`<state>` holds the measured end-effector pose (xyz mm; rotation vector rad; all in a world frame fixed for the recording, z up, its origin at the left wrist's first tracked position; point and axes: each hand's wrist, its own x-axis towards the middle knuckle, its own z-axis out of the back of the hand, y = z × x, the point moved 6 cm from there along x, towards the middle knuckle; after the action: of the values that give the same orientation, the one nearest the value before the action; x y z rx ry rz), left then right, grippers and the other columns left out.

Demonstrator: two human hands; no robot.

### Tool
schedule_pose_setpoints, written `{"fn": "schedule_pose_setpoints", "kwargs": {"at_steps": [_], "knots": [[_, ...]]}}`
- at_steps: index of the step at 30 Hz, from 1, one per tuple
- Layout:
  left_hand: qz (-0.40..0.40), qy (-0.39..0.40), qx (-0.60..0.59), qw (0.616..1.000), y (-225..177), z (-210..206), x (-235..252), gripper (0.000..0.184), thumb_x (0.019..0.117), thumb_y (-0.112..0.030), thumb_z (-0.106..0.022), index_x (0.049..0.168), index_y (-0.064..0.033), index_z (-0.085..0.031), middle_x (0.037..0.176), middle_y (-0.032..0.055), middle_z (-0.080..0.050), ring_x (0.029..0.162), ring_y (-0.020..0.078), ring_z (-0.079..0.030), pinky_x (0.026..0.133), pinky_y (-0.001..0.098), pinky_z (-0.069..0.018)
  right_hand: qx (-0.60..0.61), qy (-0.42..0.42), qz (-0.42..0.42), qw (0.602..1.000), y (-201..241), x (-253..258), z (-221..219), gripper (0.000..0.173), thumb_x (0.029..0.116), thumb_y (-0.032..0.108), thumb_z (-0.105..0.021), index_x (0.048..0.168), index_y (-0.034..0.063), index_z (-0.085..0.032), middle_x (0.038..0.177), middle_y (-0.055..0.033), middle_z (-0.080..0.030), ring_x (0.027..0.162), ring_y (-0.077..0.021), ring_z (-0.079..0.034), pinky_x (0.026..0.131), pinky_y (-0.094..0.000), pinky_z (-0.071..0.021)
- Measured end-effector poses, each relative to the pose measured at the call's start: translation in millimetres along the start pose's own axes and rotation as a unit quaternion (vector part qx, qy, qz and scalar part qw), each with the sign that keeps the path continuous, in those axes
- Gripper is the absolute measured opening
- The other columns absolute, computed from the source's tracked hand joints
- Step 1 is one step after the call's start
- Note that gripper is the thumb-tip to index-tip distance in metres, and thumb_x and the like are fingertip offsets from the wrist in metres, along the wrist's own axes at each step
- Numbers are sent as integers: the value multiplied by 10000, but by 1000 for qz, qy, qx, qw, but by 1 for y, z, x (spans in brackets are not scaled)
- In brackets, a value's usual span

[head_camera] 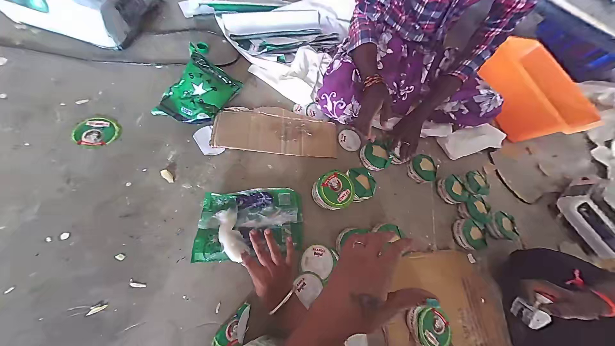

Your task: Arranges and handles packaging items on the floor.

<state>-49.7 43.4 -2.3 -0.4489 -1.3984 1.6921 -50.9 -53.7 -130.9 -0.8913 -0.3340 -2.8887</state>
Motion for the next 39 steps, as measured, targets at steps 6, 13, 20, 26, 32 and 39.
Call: {"fn": "schedule_pose_setpoints", "kwargs": {"at_steps": [6,13,20,26,32,39], "knots": [[39,-10,24,999,7,17,-2,588,966,-450,-620,1394,-48,-604,1364,177,-638,1248,365,-612,1007,594,-472,113,80,-174,975,-7,15,29,149,848,155,-719,922,162,-848,1231,-100,-745,1209,-385,-666,1060,-612,-432],[134,-34,52,989,41,31,-1,348,1014,-48,-476,1312,-17,-652,1270,198,-675,1146,363,-662,950,541,-526,372,158,-519,753,-89,-75,112,318,972,30,-551,1215,-162,-621,1215,-232,-681,1138,-190,-652,1006,-324,-514],[346,169,95,918,83,-22,6,421,1005,-5,-507,1410,-79,-593,1410,227,-562,1256,393,-582,1043,530,-473,-26,124,-434,892,-192,-65,154,258,981,169,-599,1139,52,-765,1413,-258,-586,1314,-510,-520,1040,-681,-392],[376,167,112,904,94,-30,9,424,993,26,-490,1382,-93,-609,1402,221,-560,1217,376,-608,1009,508,-500,-222,150,-333,904,-157,-79,139,317,874,45,-693,1169,125,-776,1367,-190,-652,1276,-486,-585,928,-719,-459],[394,179,115,894,91,-27,8,426,1006,-14,-515,1425,-76,-564,1410,223,-558,1243,384,-592,1032,518,-481,-142,185,-422,876,-153,-77,155,268,955,145,-642,1181,178,-782,1459,-209,-574,1372,-506,-483,1002,-744,-390],[369,129,108,914,81,-3,6,381,1020,-15,-505,1389,-57,-590,1361,222,-593,1125,349,-654,967,485,-517,-185,184,-347,901,-148,-78,137,382,853,-7,-680,1198,130,-766,1409,-196,-621,1313,-493,-554,943,-736,-439]]}}
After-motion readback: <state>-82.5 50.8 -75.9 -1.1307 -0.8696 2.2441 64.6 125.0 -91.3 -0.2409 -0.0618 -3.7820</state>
